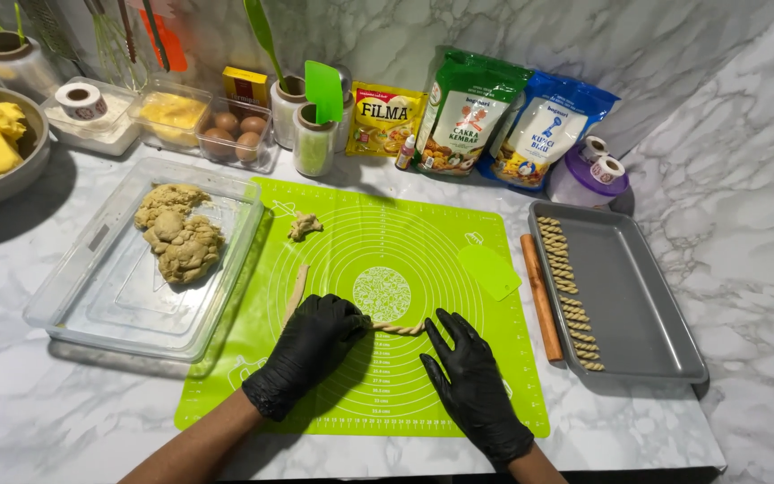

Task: The person shapes small pieces of dough into thin strips on a green silicone mat, twists them together, and places the finished items onto a metal baking tray. The person repeats this process with multiple pieces of dough throughout the video.

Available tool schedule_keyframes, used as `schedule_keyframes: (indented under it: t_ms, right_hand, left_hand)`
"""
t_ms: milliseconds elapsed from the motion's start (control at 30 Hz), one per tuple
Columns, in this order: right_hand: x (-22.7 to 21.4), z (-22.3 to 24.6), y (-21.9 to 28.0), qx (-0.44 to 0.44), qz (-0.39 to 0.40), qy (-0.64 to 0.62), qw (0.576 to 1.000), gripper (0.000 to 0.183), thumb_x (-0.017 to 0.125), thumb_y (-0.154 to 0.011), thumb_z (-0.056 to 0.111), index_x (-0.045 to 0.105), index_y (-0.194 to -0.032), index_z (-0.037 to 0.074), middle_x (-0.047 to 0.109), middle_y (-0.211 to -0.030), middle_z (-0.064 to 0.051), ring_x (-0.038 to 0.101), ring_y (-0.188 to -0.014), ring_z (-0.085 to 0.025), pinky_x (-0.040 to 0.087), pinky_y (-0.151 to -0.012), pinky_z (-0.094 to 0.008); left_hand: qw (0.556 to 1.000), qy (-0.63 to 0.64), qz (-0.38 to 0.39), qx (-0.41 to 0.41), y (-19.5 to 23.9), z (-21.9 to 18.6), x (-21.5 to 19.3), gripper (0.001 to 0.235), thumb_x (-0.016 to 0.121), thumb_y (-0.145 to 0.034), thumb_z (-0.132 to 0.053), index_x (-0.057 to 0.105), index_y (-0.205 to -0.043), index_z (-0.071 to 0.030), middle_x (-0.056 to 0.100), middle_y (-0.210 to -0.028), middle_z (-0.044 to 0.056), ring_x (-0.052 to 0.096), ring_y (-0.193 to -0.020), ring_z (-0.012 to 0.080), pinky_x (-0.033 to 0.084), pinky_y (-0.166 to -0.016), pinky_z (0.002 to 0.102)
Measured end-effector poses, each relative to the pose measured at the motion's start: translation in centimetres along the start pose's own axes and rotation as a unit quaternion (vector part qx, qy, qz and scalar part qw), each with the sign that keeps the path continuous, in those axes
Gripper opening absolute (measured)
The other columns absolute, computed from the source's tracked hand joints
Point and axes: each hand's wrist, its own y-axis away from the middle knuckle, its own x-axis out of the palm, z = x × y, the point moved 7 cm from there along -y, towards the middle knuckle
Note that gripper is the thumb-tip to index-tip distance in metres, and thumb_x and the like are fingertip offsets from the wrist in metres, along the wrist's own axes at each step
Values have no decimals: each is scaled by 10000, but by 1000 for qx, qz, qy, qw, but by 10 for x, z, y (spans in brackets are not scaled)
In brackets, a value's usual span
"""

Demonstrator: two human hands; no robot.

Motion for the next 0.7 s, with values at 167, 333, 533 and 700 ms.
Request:
schedule_keyframes:
  t_ms: [167,333,533,700]
  right_hand:
    - [-1,-1,-16,-23,2,2,1000,490,533,-1037,304,536,-1499,140,449,-1591,-161,413,-1456,-379,369,-1130,-476]
    - [-7,-3,-35,-74,-42,3,996,398,632,-989,158,646,-1382,101,614,-1399,-199,585,-1268,-387,496,-1004,-477]
    - [-14,-13,-36,-66,-83,-117,987,301,808,-858,105,715,-1140,57,699,-1184,-119,681,-1064,-283,574,-911,-399]
    - [-19,-24,-29,0,-119,-114,986,189,800,-877,162,744,-1025,58,713,-1035,-84,700,-875,-252,580,-743,-371]
  left_hand:
    - [1000,-15,1,17,0,0,1,97,675,-948,-203,722,-909,-129,630,-785,97,574,-679,353,418,-572,489]
    - [1000,-26,2,11,-1,0,0,162,653,-960,-163,616,-812,-109,565,-744,104,526,-634,320,399,-553,466]
    - [1000,2,-10,10,-6,0,-3,83,684,-934,-160,666,-862,-124,577,-799,93,539,-684,314,419,-581,458]
    - [1000,-9,-15,0,-13,11,7,97,721,-909,-190,772,-870,-118,643,-820,78,586,-688,338,418,-563,495]
